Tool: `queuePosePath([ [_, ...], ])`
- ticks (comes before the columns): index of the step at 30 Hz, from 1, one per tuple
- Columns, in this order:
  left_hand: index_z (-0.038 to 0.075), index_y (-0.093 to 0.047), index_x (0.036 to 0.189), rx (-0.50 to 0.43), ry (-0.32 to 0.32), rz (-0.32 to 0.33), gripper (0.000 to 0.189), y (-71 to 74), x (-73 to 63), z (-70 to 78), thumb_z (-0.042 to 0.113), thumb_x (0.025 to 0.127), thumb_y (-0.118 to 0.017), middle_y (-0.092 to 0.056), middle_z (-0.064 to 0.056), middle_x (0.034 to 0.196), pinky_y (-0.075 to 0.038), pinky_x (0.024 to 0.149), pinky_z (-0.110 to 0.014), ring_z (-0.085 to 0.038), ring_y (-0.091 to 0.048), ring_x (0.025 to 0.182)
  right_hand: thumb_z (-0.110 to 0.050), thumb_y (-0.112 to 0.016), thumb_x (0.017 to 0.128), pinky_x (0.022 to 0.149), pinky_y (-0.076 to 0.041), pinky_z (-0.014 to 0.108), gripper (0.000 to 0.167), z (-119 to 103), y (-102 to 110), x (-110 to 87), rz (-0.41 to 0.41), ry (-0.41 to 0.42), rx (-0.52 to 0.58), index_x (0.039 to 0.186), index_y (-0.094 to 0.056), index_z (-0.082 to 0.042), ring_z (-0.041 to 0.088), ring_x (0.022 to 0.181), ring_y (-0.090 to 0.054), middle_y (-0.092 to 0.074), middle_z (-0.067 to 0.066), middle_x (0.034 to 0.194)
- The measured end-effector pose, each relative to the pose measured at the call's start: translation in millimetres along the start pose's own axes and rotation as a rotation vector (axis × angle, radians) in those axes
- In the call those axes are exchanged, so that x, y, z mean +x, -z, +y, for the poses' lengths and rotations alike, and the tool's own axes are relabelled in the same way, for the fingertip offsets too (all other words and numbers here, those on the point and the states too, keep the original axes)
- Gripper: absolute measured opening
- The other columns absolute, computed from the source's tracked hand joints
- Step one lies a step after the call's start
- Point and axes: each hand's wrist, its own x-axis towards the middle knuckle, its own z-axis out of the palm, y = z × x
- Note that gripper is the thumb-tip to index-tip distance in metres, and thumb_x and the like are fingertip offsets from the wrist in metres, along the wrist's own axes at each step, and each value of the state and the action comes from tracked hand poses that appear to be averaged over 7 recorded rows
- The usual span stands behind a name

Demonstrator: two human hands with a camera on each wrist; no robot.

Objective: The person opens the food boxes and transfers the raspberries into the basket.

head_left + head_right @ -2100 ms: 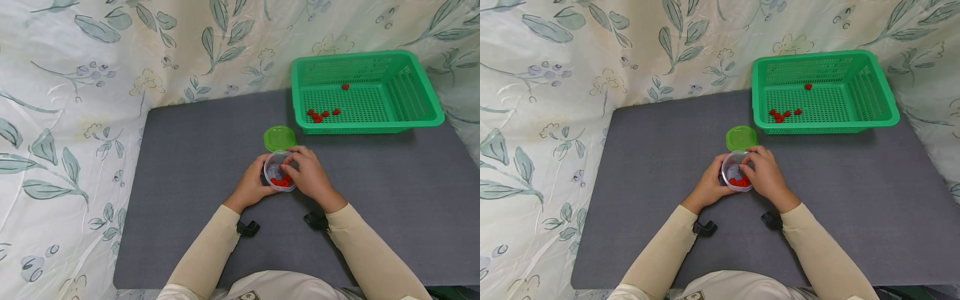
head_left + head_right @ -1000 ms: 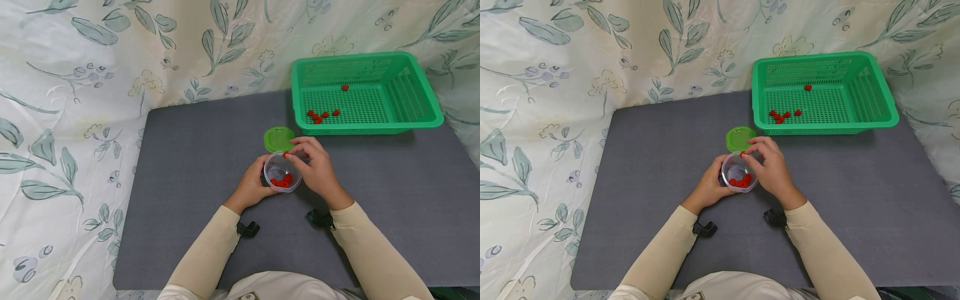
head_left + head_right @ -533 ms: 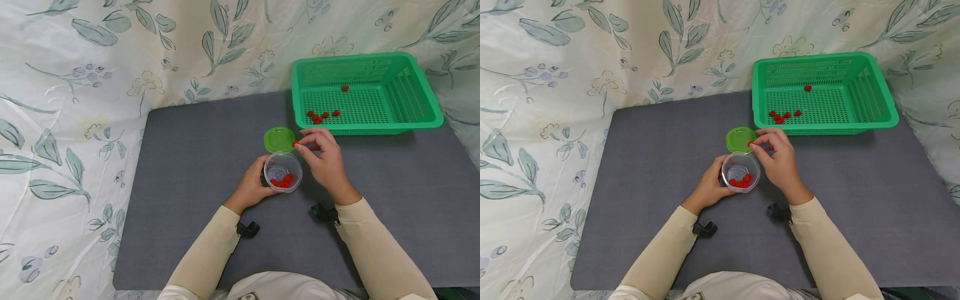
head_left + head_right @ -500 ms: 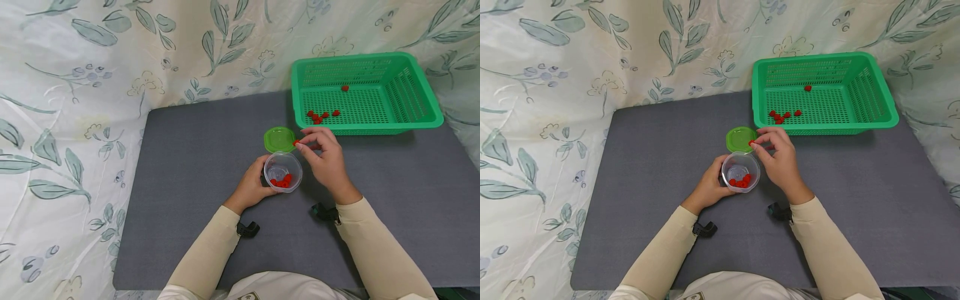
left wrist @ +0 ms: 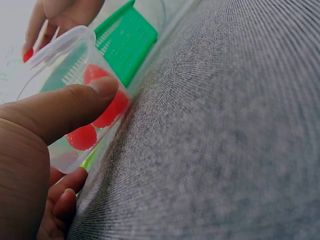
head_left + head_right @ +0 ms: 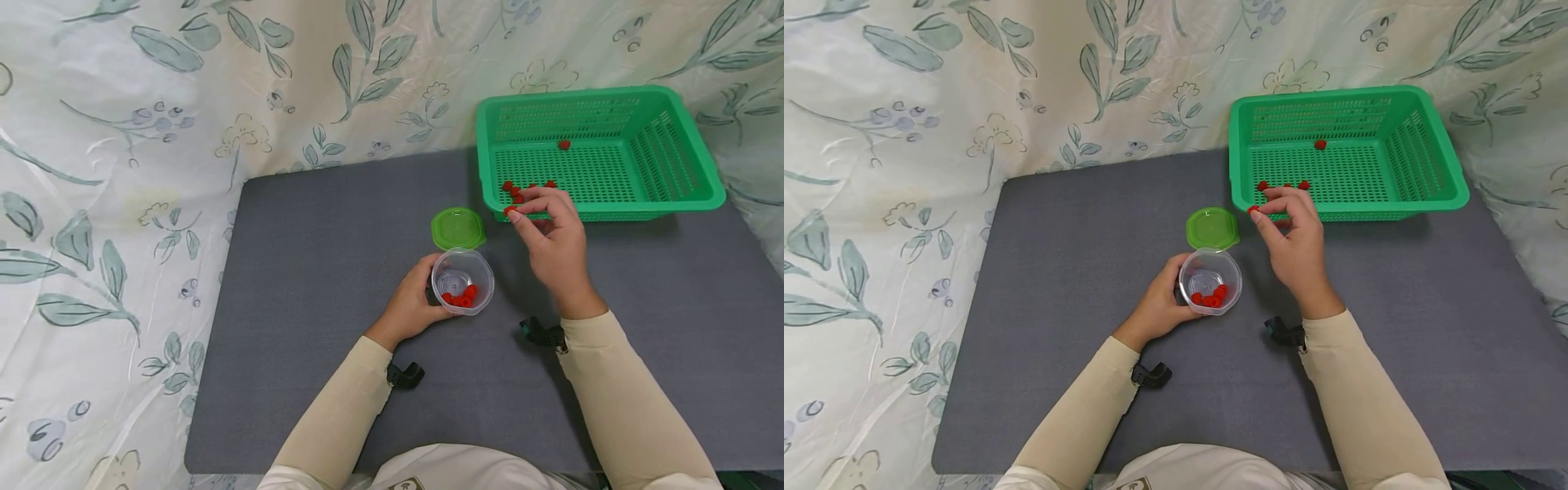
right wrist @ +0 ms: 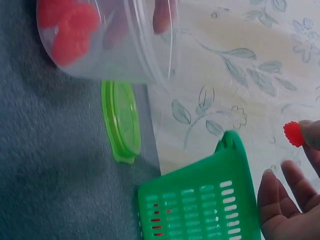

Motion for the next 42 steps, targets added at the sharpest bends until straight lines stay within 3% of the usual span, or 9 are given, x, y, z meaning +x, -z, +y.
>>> queuePosePath([
  [8, 0.008, -0.043, 0.16, 0.005, 0.013, -0.004, 0.093, 0.5, 0.3, -0.2, 0.016, 0.085, -0.097, -0.057, -0.007, 0.148, -0.048, 0.105, -0.033, -0.017, -0.055, 0.127, -0.002, -0.076, 0.103, 0.082, -0.05, 0.023, 0.017, 11.4, 7.5, 12.0, 0.06, -0.093, -0.065, 0.105, -0.069, 0.013, 0.017, 0.133, -0.053, -0.068, 0.011, 0.132],
  [13, 0.007, -0.042, 0.16, -0.004, 0.01, -0.008, 0.094, 1.3, 0.9, 0.2, 0.016, 0.085, -0.097, -0.057, -0.008, 0.149, -0.048, 0.105, -0.033, -0.018, -0.055, 0.128, -0.001, -0.076, 0.102, 0.095, -0.044, 0.029, 0.015, 20.0, 9.4, 17.0, 0.062, -0.082, -0.111, 0.105, -0.07, 0.012, 0.019, 0.13, -0.056, -0.069, 0.017, 0.13],
  [19, 0.007, -0.043, 0.16, -0.017, 0.007, -0.011, 0.093, 2.8, 2.2, -0.1, 0.015, 0.085, -0.098, -0.057, -0.009, 0.148, -0.048, 0.104, -0.033, -0.019, -0.055, 0.127, -0.001, -0.077, 0.102, 0.098, -0.041, 0.031, 0.012, 27.2, 8.1, 21.2, 0.04, -0.069, -0.19, 0.105, -0.072, 0.009, 0.024, 0.13, -0.055, -0.068, 0.018, 0.13],
  [22, 0.007, -0.043, 0.16, -0.024, 0.004, -0.013, 0.093, 3.6, 2.5, -0.3, 0.014, 0.085, -0.097, -0.057, -0.009, 0.148, -0.048, 0.105, -0.033, -0.019, -0.055, 0.127, -0.002, -0.076, 0.102, 0.098, -0.041, 0.03, 0.012, 30.0, 7.3, 21.8, 0.031, -0.065, -0.225, 0.105, -0.071, 0.009, 0.024, 0.132, -0.055, -0.068, 0.017, 0.13],
  [29, 0.007, -0.043, 0.16, -0.02, -0.004, -0.012, 0.094, 5.2, 3.0, -1.7, 0.015, 0.085, -0.098, -0.057, -0.01, 0.148, -0.049, 0.104, -0.033, -0.019, -0.056, 0.128, -0.004, -0.076, 0.103, 0.078, -0.043, 0.022, 0.013, 31.7, 6.5, 21.3, 0.004, -0.059, -0.244, 0.107, -0.072, 0.008, 0.018, 0.13, -0.054, -0.066, 0.015, 0.131],
  [35, 0.006, -0.043, 0.159, -0.013, -0.008, -0.008, 0.094, 4.1, 3.2, -3.3, 0.016, 0.084, -0.098, -0.057, -0.01, 0.147, -0.049, 0.104, -0.033, -0.019, -0.056, 0.127, -0.003, -0.078, 0.102, 0.079, -0.044, 0.022, 0.017, 28.4, 6.7, 19.6, -0.027, -0.061, -0.25, 0.117, -0.078, 0.003, 0.015, 0.124, -0.054, -0.066, 0.012, 0.135],
  [42, 0.005, -0.043, 0.159, -0.012, -0.005, -0.007, 0.093, 3.5, 3.1, -3.5, 0.016, 0.084, -0.098, -0.057, -0.009, 0.147, -0.049, 0.105, -0.032, -0.018, -0.055, 0.127, -0.004, -0.077, 0.102, 0.08, -0.045, 0.02, 0.018, 29.4, 8.1, 19.4, -0.05, -0.066, -0.26, 0.119, -0.077, 0.003, 0.015, 0.125, -0.054, -0.065, 0.012, 0.137],
])
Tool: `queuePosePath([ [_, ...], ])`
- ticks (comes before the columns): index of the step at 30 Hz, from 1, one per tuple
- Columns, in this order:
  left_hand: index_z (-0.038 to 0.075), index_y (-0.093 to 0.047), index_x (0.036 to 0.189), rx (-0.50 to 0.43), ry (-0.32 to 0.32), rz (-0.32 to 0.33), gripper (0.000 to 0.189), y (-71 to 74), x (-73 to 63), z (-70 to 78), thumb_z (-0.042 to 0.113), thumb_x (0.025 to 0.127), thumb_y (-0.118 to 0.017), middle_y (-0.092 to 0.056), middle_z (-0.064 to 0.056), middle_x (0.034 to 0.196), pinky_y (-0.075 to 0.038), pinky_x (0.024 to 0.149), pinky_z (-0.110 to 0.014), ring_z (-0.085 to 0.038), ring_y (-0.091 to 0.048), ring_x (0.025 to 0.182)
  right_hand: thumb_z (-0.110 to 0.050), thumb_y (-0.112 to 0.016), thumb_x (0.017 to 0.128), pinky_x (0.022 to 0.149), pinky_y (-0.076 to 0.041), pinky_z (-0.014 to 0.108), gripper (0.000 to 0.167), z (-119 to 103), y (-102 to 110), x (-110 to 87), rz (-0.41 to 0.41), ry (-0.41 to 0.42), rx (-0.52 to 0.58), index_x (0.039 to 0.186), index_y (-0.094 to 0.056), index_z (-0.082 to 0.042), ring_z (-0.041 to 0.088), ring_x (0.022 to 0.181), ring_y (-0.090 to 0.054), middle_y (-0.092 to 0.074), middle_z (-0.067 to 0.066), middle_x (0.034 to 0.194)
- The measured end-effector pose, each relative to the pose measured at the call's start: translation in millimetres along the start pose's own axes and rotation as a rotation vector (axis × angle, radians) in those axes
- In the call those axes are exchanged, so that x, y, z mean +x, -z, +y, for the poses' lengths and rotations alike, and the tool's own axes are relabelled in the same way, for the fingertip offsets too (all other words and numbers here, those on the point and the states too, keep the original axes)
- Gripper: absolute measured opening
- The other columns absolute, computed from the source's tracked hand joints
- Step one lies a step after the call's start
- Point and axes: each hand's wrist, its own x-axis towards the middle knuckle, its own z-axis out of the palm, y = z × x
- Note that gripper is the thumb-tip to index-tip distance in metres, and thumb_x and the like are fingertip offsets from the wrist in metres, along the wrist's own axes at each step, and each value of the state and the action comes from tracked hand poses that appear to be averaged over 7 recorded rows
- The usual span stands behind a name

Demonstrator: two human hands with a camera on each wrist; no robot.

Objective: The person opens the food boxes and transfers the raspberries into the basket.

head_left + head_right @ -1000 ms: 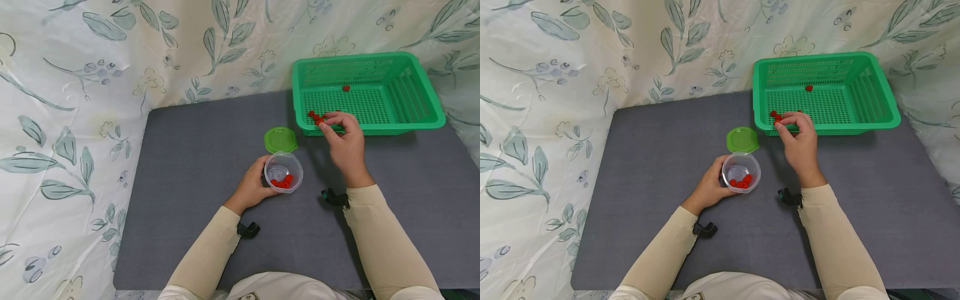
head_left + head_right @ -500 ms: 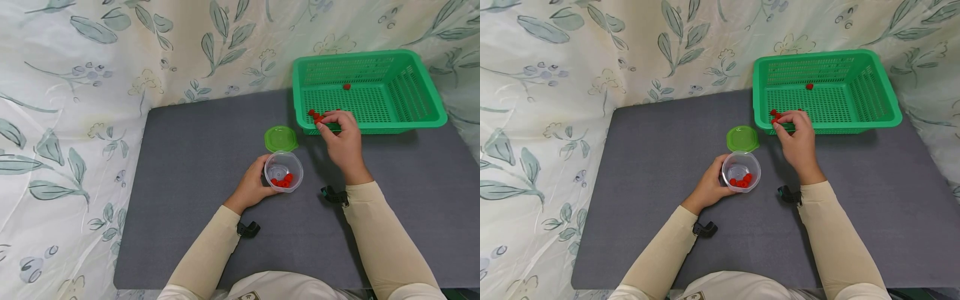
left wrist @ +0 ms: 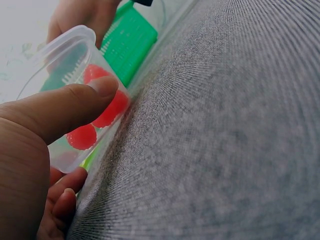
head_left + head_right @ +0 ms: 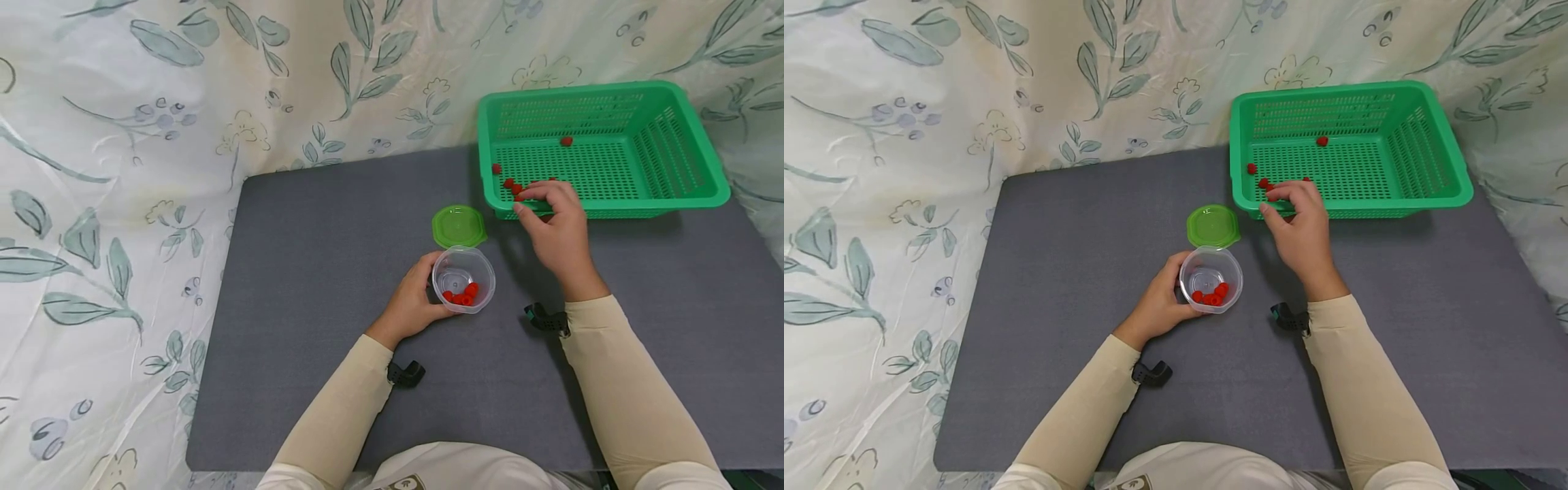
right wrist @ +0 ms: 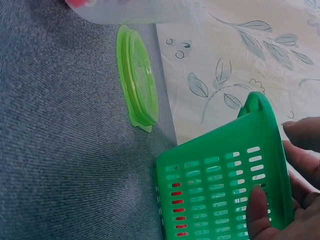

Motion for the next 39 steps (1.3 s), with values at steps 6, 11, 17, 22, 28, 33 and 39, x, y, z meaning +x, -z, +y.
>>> queuePosePath([
  [6, 0.006, -0.043, 0.159, 0.0, 0.007, 0.0, 0.093, -0.2, 0.0, 0.5, 0.017, 0.084, -0.098, -0.057, -0.009, 0.147, -0.049, 0.104, -0.032, -0.018, -0.055, 0.128, -0.007, -0.075, 0.104, 0.08, -0.047, 0.022, 0.019, 1.2, 2.1, -1.7, 0.009, -0.047, 0.119, 0.119, -0.076, 0.005, 0.014, 0.129, -0.052, -0.063, 0.008, 0.138],
  [11, 0.007, -0.043, 0.16, -0.003, 0.009, -0.009, 0.094, -0.6, -0.3, 0.8, 0.017, 0.085, -0.098, -0.057, -0.009, 0.148, -0.049, 0.104, -0.033, -0.018, -0.055, 0.128, -0.001, -0.075, 0.103, 0.082, -0.051, 0.024, 0.019, -0.8, 3.7, -6.1, 0.055, -0.058, 0.309, 0.117, -0.073, 0.011, 0.022, 0.132, -0.054, -0.065, 0.01, 0.135],
  [17, 0.007, -0.043, 0.16, -0.009, 0.008, -0.008, 0.094, -0.3, -0.3, 1.3, 0.016, 0.085, -0.098, -0.057, -0.008, 0.148, -0.049, 0.104, -0.033, -0.018, -0.055, 0.128, 0.008, -0.074, 0.099, 0.088, -0.051, 0.028, 0.018, -6.2, 5.8, -17.1, 0.04, -0.021, 0.465, 0.116, -0.07, 0.016, 0.028, 0.125, -0.06, -0.068, 0.015, 0.127],
  [22, 0.008, -0.043, 0.161, -0.009, 0.013, -0.004, 0.093, 0.6, -0.2, 1.2, 0.016, 0.085, -0.097, -0.056, -0.006, 0.149, -0.049, 0.105, -0.032, -0.016, -0.054, 0.128, 0.011, -0.072, 0.099, 0.092, -0.052, 0.029, 0.019, -7.5, 3.6, -23.1, 0.009, 0.011, 0.529, 0.117, -0.069, 0.017, 0.03, 0.123, -0.061, -0.067, 0.018, 0.126],
  [28, 0.008, -0.042, 0.161, -0.005, 0.006, -0.008, 0.094, 1.1, -0.6, 0.7, 0.017, 0.085, -0.097, -0.057, -0.008, 0.148, -0.049, 0.104, -0.033, -0.017, -0.055, 0.127, 0.01, -0.073, 0.099, 0.09, -0.053, 0.028, 0.022, -5.0, 0.2, -29.0, -0.012, -0.013, 0.524, 0.119, -0.069, 0.016, 0.027, 0.112, -0.065, -0.07, 0.017, 0.123],
  [33, 0.008, -0.042, 0.161, -0.007, 0.004, -0.012, 0.094, 0.6, -0.6, 0.1, 0.017, 0.085, -0.097, -0.057, -0.008, 0.149, -0.049, 0.103, -0.033, -0.017, -0.055, 0.126, 0.011, -0.072, 0.099, 0.085, -0.054, 0.027, 0.019, -1.4, -5.9, -37.0, -0.087, -0.026, 0.485, 0.118, -0.07, 0.015, 0.026, 0.107, -0.067, -0.071, 0.015, 0.121],
  [39, 0.009, -0.042, 0.161, -0.024, 0.0, -0.009, 0.094, 0.1, 0.0, 0.3, 0.017, 0.086, -0.097, -0.056, -0.007, 0.149, -0.05, 0.103, -0.032, -0.016, -0.056, 0.127, 0.01, -0.072, 0.1, 0.085, -0.053, 0.03, 0.013, -3.8, -13.4, -44.0, -0.173, -0.021, 0.46, 0.112, -0.074, 0.01, 0.027, 0.117, -0.064, -0.068, 0.019, 0.125],
])
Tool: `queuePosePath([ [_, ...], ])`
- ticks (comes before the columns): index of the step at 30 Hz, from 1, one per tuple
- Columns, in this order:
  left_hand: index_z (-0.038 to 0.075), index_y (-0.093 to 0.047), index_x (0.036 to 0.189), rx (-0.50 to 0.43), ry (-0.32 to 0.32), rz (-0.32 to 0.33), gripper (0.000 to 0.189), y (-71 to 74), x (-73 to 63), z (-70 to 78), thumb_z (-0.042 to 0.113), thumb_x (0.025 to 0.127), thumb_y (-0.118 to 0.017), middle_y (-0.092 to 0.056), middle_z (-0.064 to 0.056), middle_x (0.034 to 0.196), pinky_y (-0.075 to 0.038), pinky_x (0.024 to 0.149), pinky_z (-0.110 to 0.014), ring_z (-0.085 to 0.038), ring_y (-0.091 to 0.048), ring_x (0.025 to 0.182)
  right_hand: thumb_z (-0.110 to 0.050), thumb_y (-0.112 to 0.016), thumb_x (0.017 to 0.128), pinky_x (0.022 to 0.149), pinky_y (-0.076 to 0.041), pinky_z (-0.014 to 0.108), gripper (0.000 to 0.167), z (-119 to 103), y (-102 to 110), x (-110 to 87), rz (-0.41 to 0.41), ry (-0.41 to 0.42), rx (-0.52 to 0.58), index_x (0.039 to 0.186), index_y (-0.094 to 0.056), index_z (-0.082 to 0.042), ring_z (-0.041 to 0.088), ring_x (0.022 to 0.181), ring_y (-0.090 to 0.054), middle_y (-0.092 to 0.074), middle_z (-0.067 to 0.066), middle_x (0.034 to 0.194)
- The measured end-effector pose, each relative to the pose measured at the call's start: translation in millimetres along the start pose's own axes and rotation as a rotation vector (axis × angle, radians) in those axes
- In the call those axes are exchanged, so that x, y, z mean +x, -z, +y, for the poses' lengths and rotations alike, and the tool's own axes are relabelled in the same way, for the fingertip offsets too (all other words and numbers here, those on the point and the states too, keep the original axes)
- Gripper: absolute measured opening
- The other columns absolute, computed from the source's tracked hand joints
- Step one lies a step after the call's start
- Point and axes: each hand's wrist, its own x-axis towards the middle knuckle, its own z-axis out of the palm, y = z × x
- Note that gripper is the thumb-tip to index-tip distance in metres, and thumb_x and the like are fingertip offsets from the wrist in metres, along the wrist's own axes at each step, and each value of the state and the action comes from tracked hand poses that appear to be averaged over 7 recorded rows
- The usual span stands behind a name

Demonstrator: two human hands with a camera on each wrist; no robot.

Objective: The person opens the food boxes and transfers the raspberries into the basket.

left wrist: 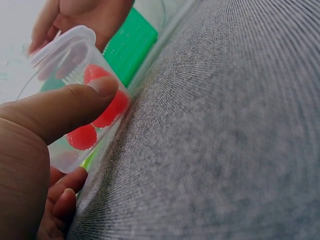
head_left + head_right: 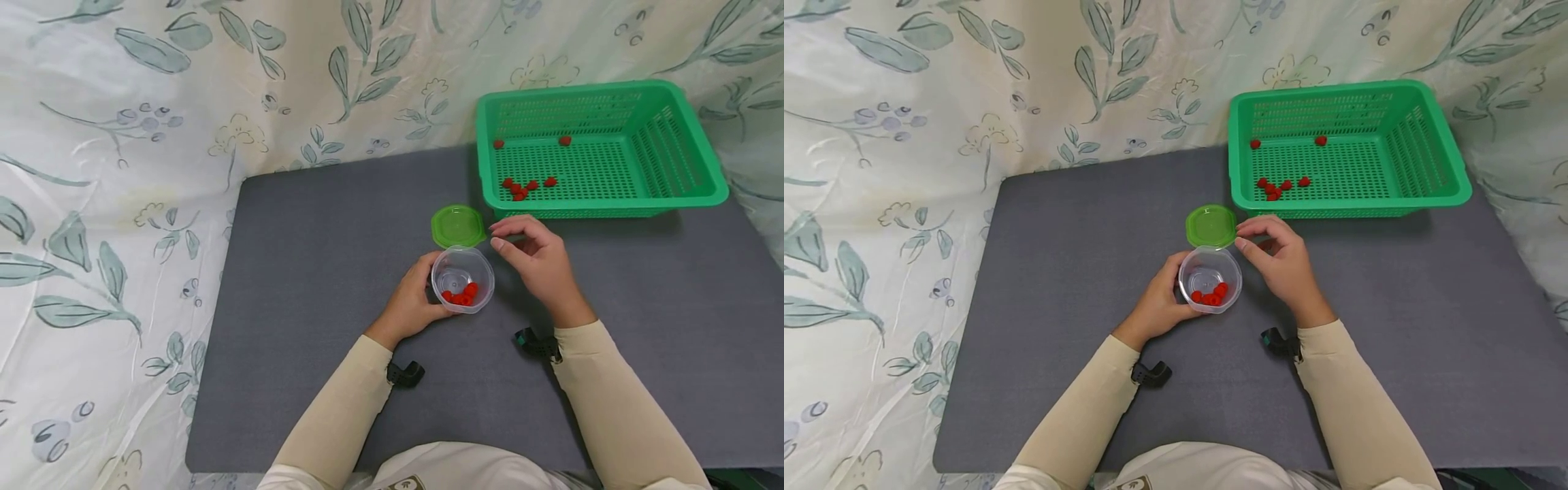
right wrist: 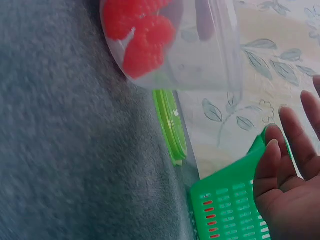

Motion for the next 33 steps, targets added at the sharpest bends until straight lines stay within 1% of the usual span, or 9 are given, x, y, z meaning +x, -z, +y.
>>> queuePosePath([
  [6, 0.007, -0.042, 0.161, -0.011, 0.001, -0.004, 0.094, -0.2, 0.5, 0.0, 0.017, 0.086, -0.097, -0.056, -0.007, 0.149, -0.049, 0.104, -0.033, -0.016, -0.055, 0.127, 0.009, -0.074, 0.099, 0.083, -0.051, 0.031, 0.009, -0.4, -5.2, -3.2, -0.011, -0.006, -0.036, 0.107, -0.076, 0.007, 0.025, 0.119, -0.062, -0.068, 0.017, 0.126],
  [10, 0.007, -0.042, 0.161, -0.014, -0.004, 0.001, 0.093, -0.4, 0.5, -1.0, 0.017, 0.086, -0.097, -0.056, -0.008, 0.15, -0.049, 0.105, -0.033, -0.016, -0.055, 0.128, 0.011, -0.076, 0.097, 0.083, -0.051, 0.03, 0.012, 1.4, -7.3, -4.8, -0.03, -0.003, -0.069, 0.107, -0.077, 0.006, 0.022, 0.119, -0.061, -0.067, 0.017, 0.128],
  [13, 0.007, -0.042, 0.161, -0.017, -0.007, 0.003, 0.092, -0.5, 0.5, -1.2, 0.017, 0.086, -0.096, -0.056, -0.008, 0.15, -0.049, 0.105, -0.033, -0.016, -0.055, 0.127, 0.011, -0.077, 0.096, 0.082, -0.05, 0.029, 0.014, 1.4, -10.1, -6.5, -0.053, -0.008, -0.116, 0.108, -0.078, 0.004, 0.018, 0.119, -0.059, -0.067, 0.016, 0.13],
  [16, 0.007, -0.042, 0.161, -0.013, -0.003, 0.002, 0.093, -0.4, 0.1, -0.6, 0.017, 0.086, -0.096, -0.056, -0.009, 0.149, -0.049, 0.105, -0.033, -0.017, -0.056, 0.127, 0.011, -0.077, 0.095, 0.08, -0.047, 0.029, 0.014, 2.6, -13.1, -8.3, -0.067, -0.011, -0.186, 0.107, -0.077, 0.004, 0.014, 0.118, -0.057, -0.066, 0.016, 0.131],
  [20, 0.006, -0.042, 0.161, -0.003, 0.003, 0.0, 0.093, -0.2, -0.5, 0.1, 0.017, 0.086, -0.096, -0.056, -0.01, 0.149, -0.049, 0.104, -0.034, -0.018, -0.056, 0.126, 0.014, -0.076, 0.094, 0.079, -0.045, 0.03, 0.013, 4.6, -16.5, -9.6, -0.079, -0.004, -0.247, 0.106, -0.075, 0.008, 0.015, 0.118, -0.055, -0.064, 0.022, 0.132],
  [23, 0.006, -0.041, 0.162, 0.004, 0.008, -0.001, 0.094, -0.1, -0.8, 0.5, 0.017, 0.087, -0.096, -0.056, -0.009, 0.15, -0.049, 0.104, -0.034, -0.018, -0.056, 0.127, 0.014, -0.077, 0.093, 0.079, -0.045, 0.034, 0.014, 5.7, -18.0, -10.8, -0.104, 0.004, -0.258, 0.105, -0.075, 0.008, 0.017, 0.119, -0.054, -0.063, 0.024, 0.134],
  [27, 0.008, -0.04, 0.162, 0.009, 0.013, -0.003, 0.094, 0.2, -1.1, 1.1, 0.017, 0.087, -0.096, -0.056, -0.009, 0.15, -0.05, 0.104, -0.033, -0.018, -0.056, 0.127, 0.009, -0.081, 0.093, 0.079, -0.046, 0.039, 0.015, 8.8, -18.3, -12.6, -0.16, 0.002, -0.257, 0.105, -0.078, 0.0, 0.016, 0.117, -0.056, -0.063, 0.018, 0.138],
  [30, 0.008, -0.04, 0.162, 0.007, 0.014, -0.004, 0.094, 0.3, -1.0, 1.4, 0.017, 0.087, -0.096, -0.056, -0.01, 0.15, -0.05, 0.104, -0.033, -0.019, -0.056, 0.127, 0.005, -0.082, 0.095, 0.08, -0.047, 0.04, 0.014, 10.0, -18.3, -13.2, -0.197, 0.0, -0.251, 0.105, -0.079, -0.004, 0.017, 0.116, -0.057, -0.062, 0.015, 0.14],
  [33, 0.007, -0.04, 0.162, 0.007, 0.014, -0.004, 0.094, 0.2, -0.8, 1.3, 0.017, 0.087, -0.096, -0.056, -0.01, 0.149, -0.05, 0.104, -0.033, -0.019, -0.056, 0.127, 0.003, -0.082, 0.096, 0.079, -0.047, 0.039, 0.013, 10.9, -18.2, -13.5, -0.228, 0.005, -0.259, 0.105, -0.079, -0.005, 0.02, 0.117, -0.057, -0.061, 0.015, 0.141],
])
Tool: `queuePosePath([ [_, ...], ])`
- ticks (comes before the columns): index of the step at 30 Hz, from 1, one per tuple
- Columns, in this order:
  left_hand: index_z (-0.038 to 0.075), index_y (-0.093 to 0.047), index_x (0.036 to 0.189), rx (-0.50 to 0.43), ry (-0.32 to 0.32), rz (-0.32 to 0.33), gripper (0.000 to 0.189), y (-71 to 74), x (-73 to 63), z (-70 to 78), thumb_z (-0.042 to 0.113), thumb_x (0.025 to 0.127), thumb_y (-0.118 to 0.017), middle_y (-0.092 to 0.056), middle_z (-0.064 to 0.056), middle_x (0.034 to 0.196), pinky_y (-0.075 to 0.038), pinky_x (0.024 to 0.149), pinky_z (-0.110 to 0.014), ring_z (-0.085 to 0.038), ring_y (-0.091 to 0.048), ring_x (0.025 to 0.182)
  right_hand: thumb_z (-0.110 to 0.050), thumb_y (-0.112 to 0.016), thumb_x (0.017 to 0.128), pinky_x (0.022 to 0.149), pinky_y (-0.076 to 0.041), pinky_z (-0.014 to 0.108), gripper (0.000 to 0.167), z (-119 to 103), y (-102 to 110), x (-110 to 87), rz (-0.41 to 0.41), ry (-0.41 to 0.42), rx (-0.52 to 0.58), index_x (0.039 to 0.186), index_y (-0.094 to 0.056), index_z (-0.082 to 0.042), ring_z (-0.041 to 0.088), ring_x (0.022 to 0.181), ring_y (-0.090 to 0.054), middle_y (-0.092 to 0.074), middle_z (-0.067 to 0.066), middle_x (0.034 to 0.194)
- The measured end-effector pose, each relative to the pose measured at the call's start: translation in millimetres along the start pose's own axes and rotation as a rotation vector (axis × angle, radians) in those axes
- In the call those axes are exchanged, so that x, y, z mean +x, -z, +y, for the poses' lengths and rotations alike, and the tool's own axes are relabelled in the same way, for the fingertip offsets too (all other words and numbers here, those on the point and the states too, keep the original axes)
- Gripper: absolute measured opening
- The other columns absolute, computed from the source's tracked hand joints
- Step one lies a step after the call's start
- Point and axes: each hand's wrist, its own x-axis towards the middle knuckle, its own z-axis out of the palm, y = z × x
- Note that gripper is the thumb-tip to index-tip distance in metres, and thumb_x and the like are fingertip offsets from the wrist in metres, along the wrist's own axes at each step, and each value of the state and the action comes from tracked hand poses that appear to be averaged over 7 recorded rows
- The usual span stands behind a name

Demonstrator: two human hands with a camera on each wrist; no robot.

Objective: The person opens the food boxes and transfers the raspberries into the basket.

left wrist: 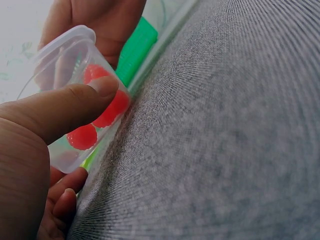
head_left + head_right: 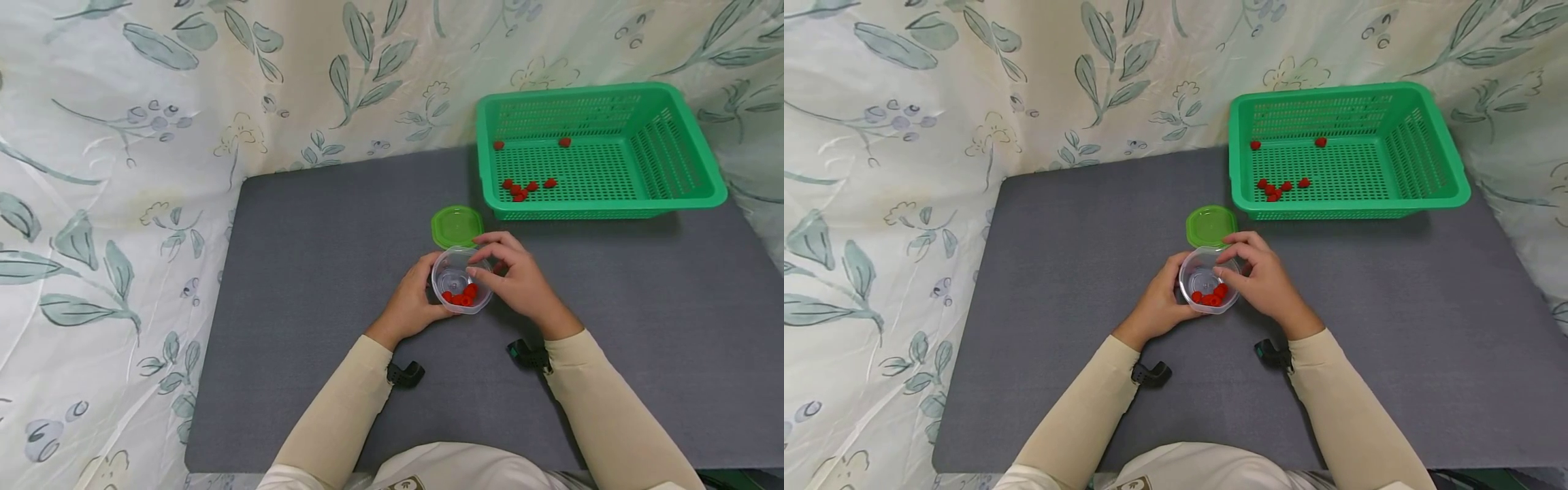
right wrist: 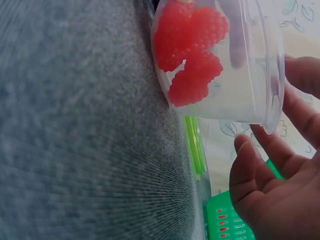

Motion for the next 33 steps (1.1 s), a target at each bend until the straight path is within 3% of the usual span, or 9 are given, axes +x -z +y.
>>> queuePosePath([
  [5, 0.007, -0.041, 0.162, 0.002, 0.0, 0.002, 0.093, -0.9, 0.1, -1.5, 0.017, 0.087, -0.096, -0.057, -0.009, 0.149, -0.05, 0.103, -0.033, -0.019, -0.056, 0.126, 0.001, -0.083, 0.096, 0.077, -0.046, 0.036, 0.012, 1.5, -0.7, -0.7, -0.04, -0.005, -0.059, 0.104, -0.079, -0.008, 0.025, 0.115, -0.057, -0.059, 0.015, 0.142],
  [14, 0.007, -0.042, 0.161, 0.011, -0.011, 0.01, 0.094, -3.4, -0.2, -4.4, 0.019, 0.086, -0.097, -0.057, -0.007, 0.147, -0.05, 0.102, -0.033, -0.018, -0.057, 0.123, -0.005, -0.084, 0.097, 0.073, -0.044, 0.033, 0.009, 0.5, -1.2, -2.0, -0.09, -0.03, -0.122, 0.103, -0.079, -0.01, 0.028, 0.09, -0.056, -0.058, 0.015, 0.144],
  [17, 0.007, -0.042, 0.161, 0.012, -0.009, 0.01, 0.093, -3.7, -0.5, -4.2, 0.018, 0.087, -0.096, -0.057, -0.007, 0.148, -0.05, 0.103, -0.033, -0.017, -0.057, 0.124, -0.008, -0.086, 0.097, 0.076, -0.047, 0.039, 0.009, 0.2, -0.8, -1.7, -0.127, -0.062, -0.141, 0.101, -0.079, -0.012, 0.032, 0.1, -0.059, -0.056, 0.016, 0.146],
  [20, 0.008, -0.041, 0.162, 0.004, -0.006, 0.007, 0.092, -3.8, -0.4, -3.7, 0.017, 0.088, -0.095, -0.056, -0.008, 0.149, -0.05, 0.104, -0.033, -0.018, -0.056, 0.126, -0.01, -0.087, 0.095, 0.091, -0.049, 0.052, 0.01, 0.1, -0.3, -1.0, -0.177, -0.096, -0.176, 0.1, -0.079, -0.013, 0.038, 0.123, -0.056, -0.054, 0.017, 0.148],
  [23, 0.01, -0.041, 0.162, 0.003, 0.0, 0.006, 0.092, -3.4, -0.7, -2.7, 0.017, 0.088, -0.095, -0.055, -0.009, 0.15, -0.05, 0.104, -0.033, -0.018, -0.056, 0.126, -0.011, -0.088, 0.095, 0.106, -0.043, 0.063, 0.011, -0.1, -0.2, -0.4, -0.223, -0.112, -0.209, 0.098, -0.078, -0.014, 0.042, 0.139, -0.046, -0.054, 0.019, 0.148],
  [33, 0.013, -0.042, 0.162, 0.032, 0.017, 0.014, 0.092, -3.2, -1.1, -1.7, 0.018, 0.087, -0.096, -0.057, -0.008, 0.148, -0.05, 0.102, -0.035, -0.02, -0.057, 0.125, -0.01, -0.087, 0.094, 0.108, -0.041, 0.064, 0.012, -5.2, -0.8, 0.7, -0.284, -0.136, -0.25, 0.092, -0.078, -0.016, 0.044, 0.135, -0.047, -0.057, 0.021, 0.144],
])
